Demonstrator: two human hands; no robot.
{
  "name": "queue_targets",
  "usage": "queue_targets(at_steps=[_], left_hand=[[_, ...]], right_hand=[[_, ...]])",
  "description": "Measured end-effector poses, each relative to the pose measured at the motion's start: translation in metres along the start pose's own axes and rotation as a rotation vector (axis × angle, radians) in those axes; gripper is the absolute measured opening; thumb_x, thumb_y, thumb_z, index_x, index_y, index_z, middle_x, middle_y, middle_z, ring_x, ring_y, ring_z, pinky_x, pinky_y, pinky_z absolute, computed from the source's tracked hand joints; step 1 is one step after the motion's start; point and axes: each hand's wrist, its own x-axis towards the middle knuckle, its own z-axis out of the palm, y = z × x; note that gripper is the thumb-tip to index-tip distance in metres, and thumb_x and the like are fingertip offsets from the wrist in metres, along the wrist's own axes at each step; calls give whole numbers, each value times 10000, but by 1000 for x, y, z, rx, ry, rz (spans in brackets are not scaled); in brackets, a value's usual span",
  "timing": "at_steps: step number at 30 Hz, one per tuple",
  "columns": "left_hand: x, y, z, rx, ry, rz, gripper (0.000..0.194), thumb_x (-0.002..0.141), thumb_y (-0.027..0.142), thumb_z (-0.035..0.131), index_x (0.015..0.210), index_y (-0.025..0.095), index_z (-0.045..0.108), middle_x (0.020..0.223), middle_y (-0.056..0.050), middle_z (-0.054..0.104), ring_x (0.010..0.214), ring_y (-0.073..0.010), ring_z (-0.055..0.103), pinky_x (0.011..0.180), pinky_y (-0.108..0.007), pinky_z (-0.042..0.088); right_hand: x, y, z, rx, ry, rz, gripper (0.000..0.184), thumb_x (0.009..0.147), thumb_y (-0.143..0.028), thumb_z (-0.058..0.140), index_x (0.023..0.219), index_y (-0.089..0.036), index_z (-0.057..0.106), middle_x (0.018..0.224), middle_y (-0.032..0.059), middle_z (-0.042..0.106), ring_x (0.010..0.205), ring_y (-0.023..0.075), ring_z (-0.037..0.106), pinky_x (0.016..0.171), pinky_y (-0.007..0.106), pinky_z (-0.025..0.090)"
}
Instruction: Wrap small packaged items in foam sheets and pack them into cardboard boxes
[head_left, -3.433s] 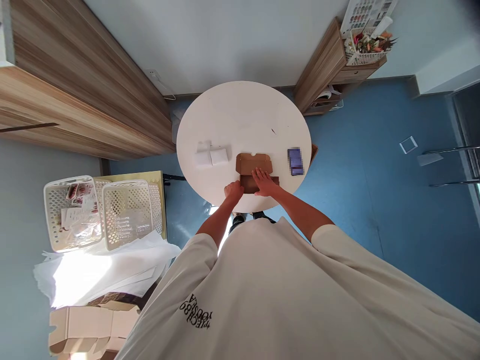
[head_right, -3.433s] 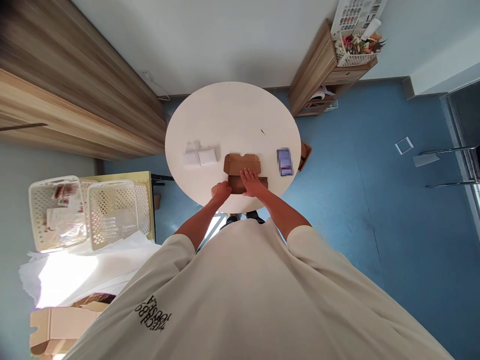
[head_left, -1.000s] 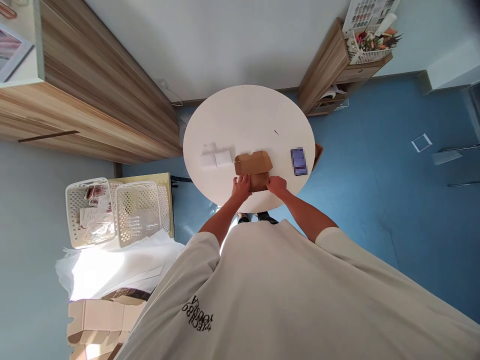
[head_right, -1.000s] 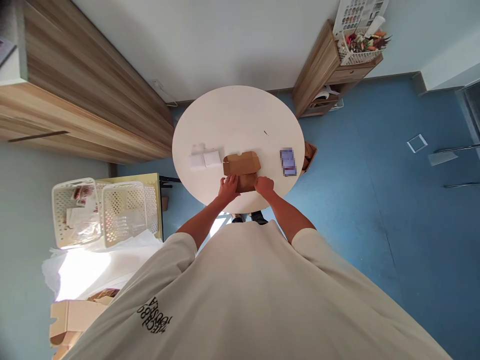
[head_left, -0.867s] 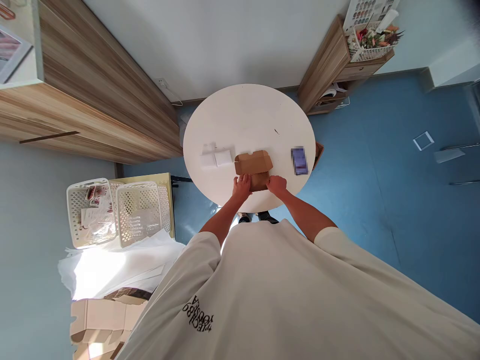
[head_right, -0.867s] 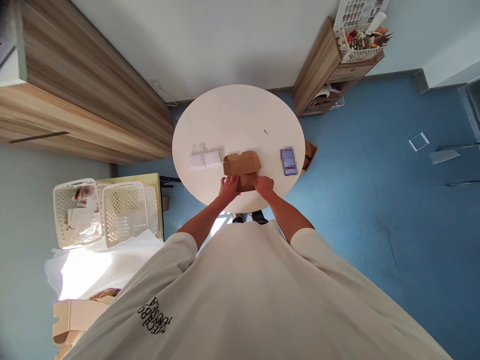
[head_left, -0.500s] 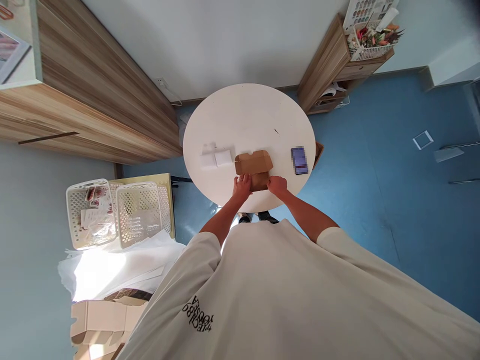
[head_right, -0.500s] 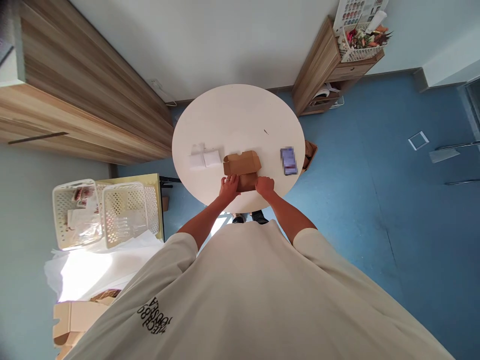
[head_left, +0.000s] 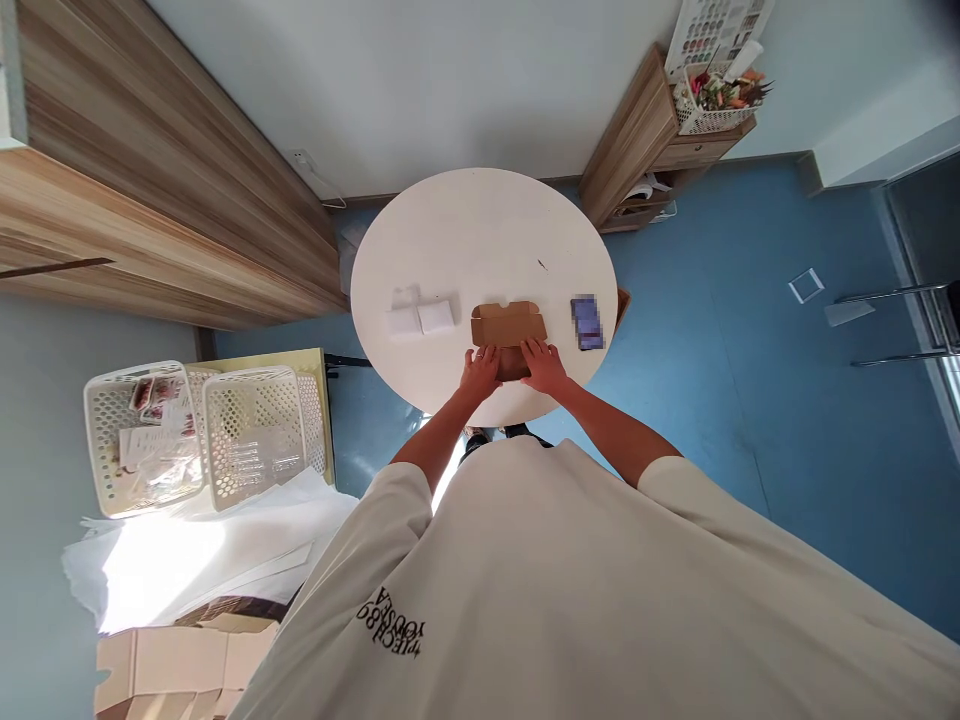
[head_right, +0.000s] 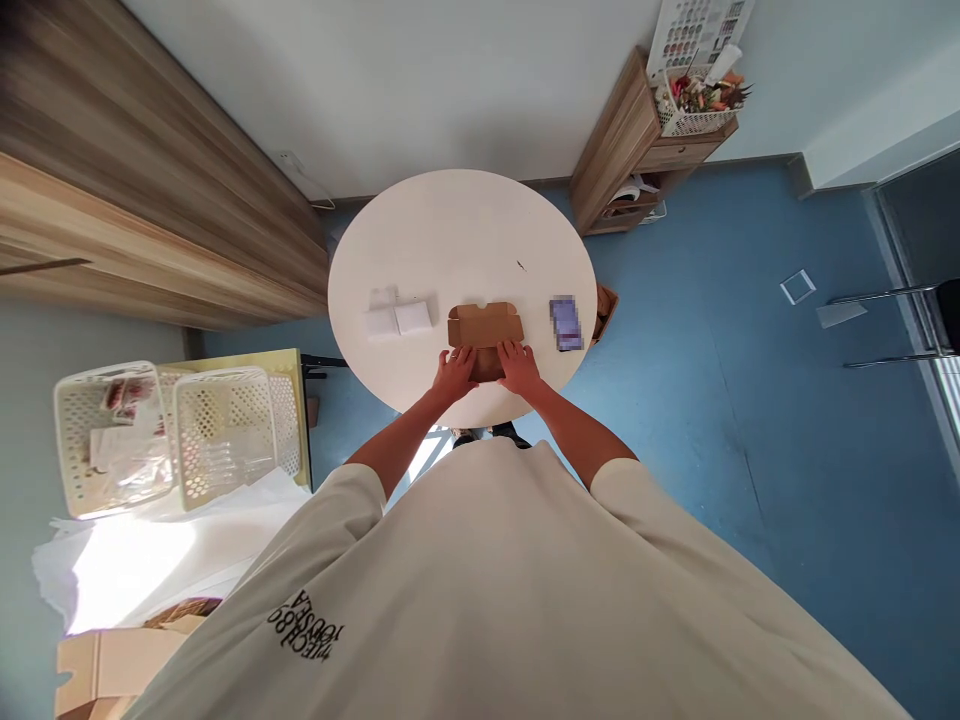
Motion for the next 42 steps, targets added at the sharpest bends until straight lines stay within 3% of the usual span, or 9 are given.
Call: queue_targets(at_steps=[3, 6, 10, 15, 26, 31, 35, 39, 42], left_hand=[[-1, -17, -8, -37, 28, 9, 587, 1020, 264, 540, 1601, 223, 473, 1612, -174, 511, 1483, -342, 476, 1274, -541, 242], [6, -48, -26, -33, 104, -131, 541, 1044, 192, 386, 1572, 228, 496, 1618, -160, 514, 1468, -328, 484, 1241, -535, 287], [26, -95, -51, 2, 114, -337, 553, 1002, 139, 375, 1538, 177, 505, 1623, -197, 501, 1499, -365, 439, 1205, -578, 315], [51, -127, -69, 64, 37, -365, 635, 905, 75, 449, 1535, 143, 481, 1617, -230, 493, 1528, -385, 409, 1198, -627, 294], [74, -129, -74, 82, -112, -430, 435, 908, 196, 582, 1331, 96, 604, 1366, -271, 632, 1394, -466, 497, 1142, -665, 326], [65, -116, -70, 95, -156, -397, 409, 914, 172, 583, 1320, 119, 605, 1241, -225, 708, 1383, -412, 508, 1121, -551, 345], [53, -106, -68, 29, -193, -420, 359, 926, 206, 597, 1284, 181, 617, 1087, -171, 756, 1361, -391, 544, 1110, -528, 355], [33, -106, -69, -136, -204, -488, 267, 924, 287, 653, 1188, 244, 652, 1171, -92, 771, 1270, -307, 631, 1090, -443, 412], [14, -104, -73, -280, -187, -534, 240, 907, 354, 691, 1124, 254, 672, 1231, -46, 768, 1137, -238, 691, 954, -342, 488]], right_hand=[[2, -1, -2, 3, -9, 8, 979, 932, -497, 695, 1712, -98, 260, 1730, 251, 311, 1574, 416, 294, 1248, 534, 273], [2, -2, -2, 9, -14, 3, 989, 926, -499, 709, 1713, -107, 255, 1727, 247, 315, 1577, 412, 291, 1253, 531, 276], [1, -2, -3, 23, -6, 9, 1018, 918, -512, 729, 1717, -120, 235, 1731, 250, 304, 1576, 417, 295, 1261, 534, 266], [-1, -5, -7, 21, -23, 14, 983, 924, -452, 728, 1714, -122, 244, 1739, 246, 294, 1586, 411, 284, 1259, 533, 272], [-3, -6, -7, 22, -19, 16, 991, 922, -460, 746, 1712, -123, 252, 1743, 249, 283, 1587, 405, 285, 1251, 518, 287], [-3, -7, -6, 25, -21, 24, 977, 926, -432, 742, 1711, -115, 254, 1749, 247, 272, 1596, 399, 274, 1263, 519, 276], [-3, -7, -7, 26, -22, 25, 963, 927, -426, 737, 1707, -115, 266, 1737, 247, 296, 1591, 398, 286, 1266, 523, 277], [-3, -7, -8, 32, -10, 14, 947, 935, -459, 721, 1703, -124, 279, 1726, 250, 314, 1580, 405, 303, 1255, 528, 291], [-4, -7, -9, 36, 1, 8, 945, 932, -482, 718, 1697, -124, 294, 1718, 256, 324, 1572, 410, 309, 1247, 529, 295]])
